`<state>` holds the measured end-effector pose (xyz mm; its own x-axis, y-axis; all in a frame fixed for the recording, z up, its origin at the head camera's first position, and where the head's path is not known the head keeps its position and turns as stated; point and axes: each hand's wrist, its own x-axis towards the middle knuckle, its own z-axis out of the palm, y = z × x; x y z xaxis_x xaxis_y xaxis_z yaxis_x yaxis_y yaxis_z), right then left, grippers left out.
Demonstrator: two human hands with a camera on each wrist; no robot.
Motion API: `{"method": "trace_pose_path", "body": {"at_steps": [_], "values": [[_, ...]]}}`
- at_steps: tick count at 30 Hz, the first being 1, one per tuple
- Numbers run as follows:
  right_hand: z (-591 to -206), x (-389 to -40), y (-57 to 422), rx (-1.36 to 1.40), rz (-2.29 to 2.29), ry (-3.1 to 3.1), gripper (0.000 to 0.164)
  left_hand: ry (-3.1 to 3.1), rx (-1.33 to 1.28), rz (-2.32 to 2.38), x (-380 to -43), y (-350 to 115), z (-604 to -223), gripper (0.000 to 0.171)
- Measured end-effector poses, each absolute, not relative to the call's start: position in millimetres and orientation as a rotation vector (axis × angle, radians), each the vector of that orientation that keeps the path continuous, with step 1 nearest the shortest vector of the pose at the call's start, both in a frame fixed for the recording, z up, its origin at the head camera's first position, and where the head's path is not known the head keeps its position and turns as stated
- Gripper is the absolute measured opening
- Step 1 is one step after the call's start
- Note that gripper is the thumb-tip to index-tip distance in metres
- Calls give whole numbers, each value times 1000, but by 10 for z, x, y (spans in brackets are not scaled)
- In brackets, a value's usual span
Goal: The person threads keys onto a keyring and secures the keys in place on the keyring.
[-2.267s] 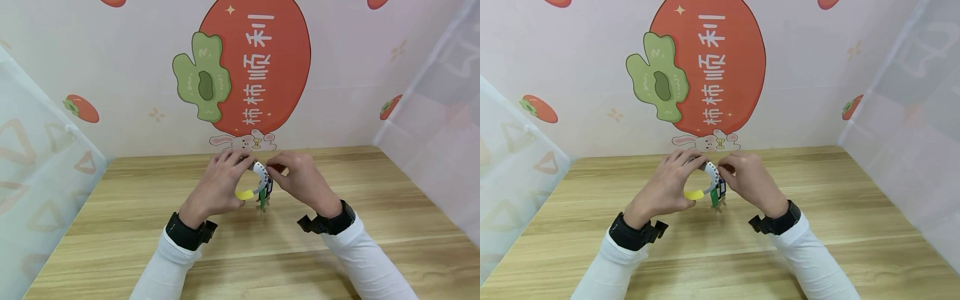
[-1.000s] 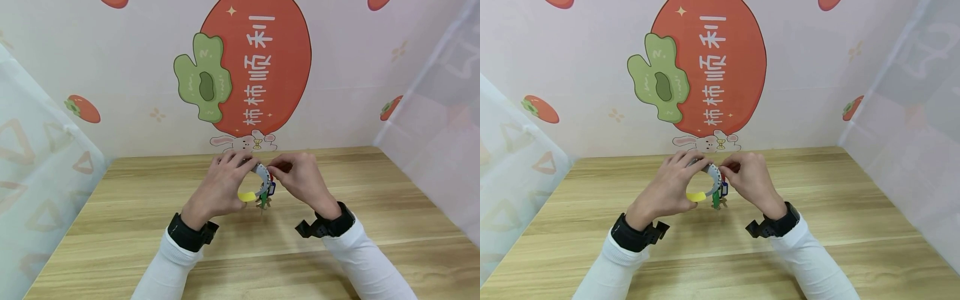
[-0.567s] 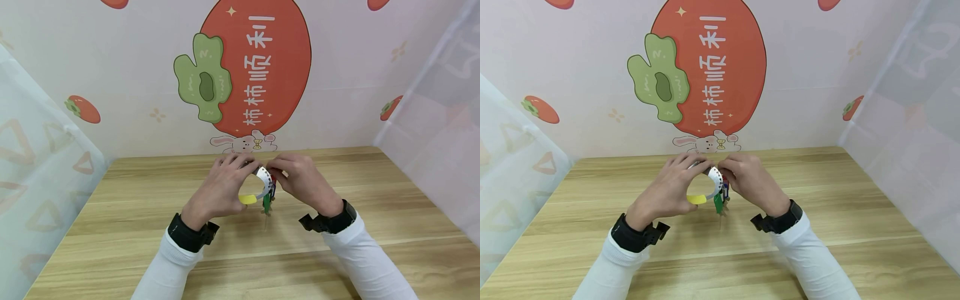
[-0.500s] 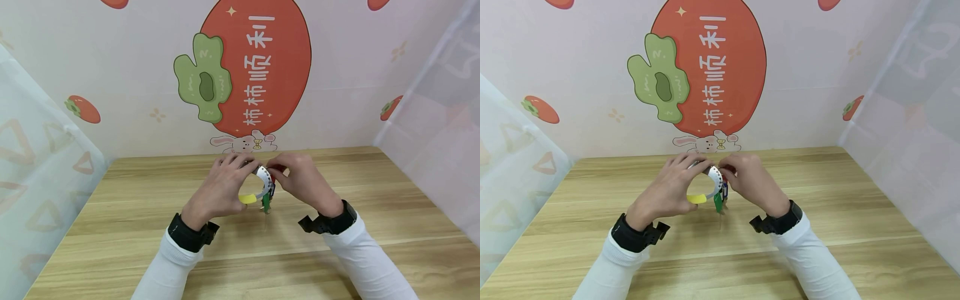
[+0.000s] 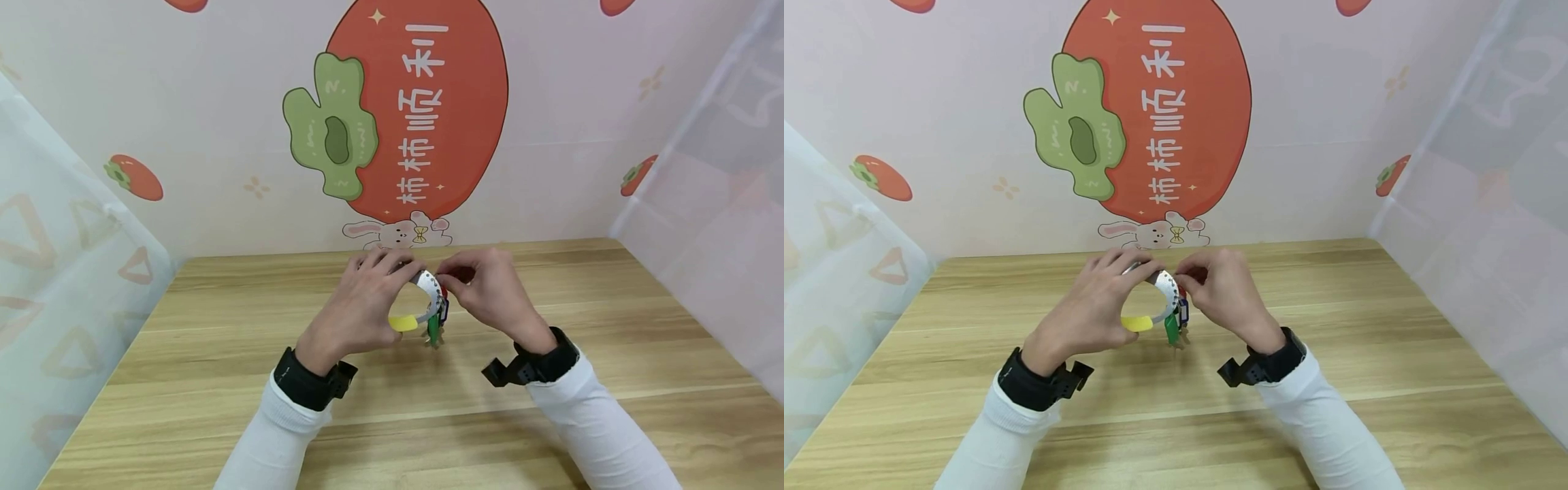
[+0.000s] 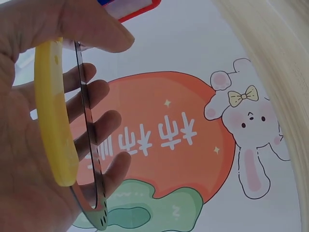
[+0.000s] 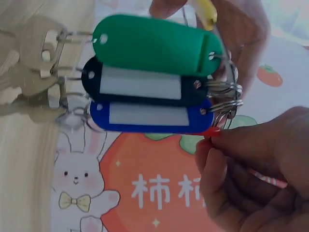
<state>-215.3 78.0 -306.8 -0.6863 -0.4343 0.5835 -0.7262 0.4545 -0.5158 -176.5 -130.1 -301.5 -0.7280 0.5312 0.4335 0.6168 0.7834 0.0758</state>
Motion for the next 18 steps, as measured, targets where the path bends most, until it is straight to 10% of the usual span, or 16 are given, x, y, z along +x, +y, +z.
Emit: {"method": "trace_pose_path", "body": {"at_steps": [9, 18], "values": [[-3080, -2211, 814, 1282, 755, -2147, 11, -2595, -913, -318, -1762, -1312, -3028, 80], [-3060, -2168, 812, 882, 1214, -2580, 8, -2617, -847, -259, -1777, -1291, -3035, 82]]}}
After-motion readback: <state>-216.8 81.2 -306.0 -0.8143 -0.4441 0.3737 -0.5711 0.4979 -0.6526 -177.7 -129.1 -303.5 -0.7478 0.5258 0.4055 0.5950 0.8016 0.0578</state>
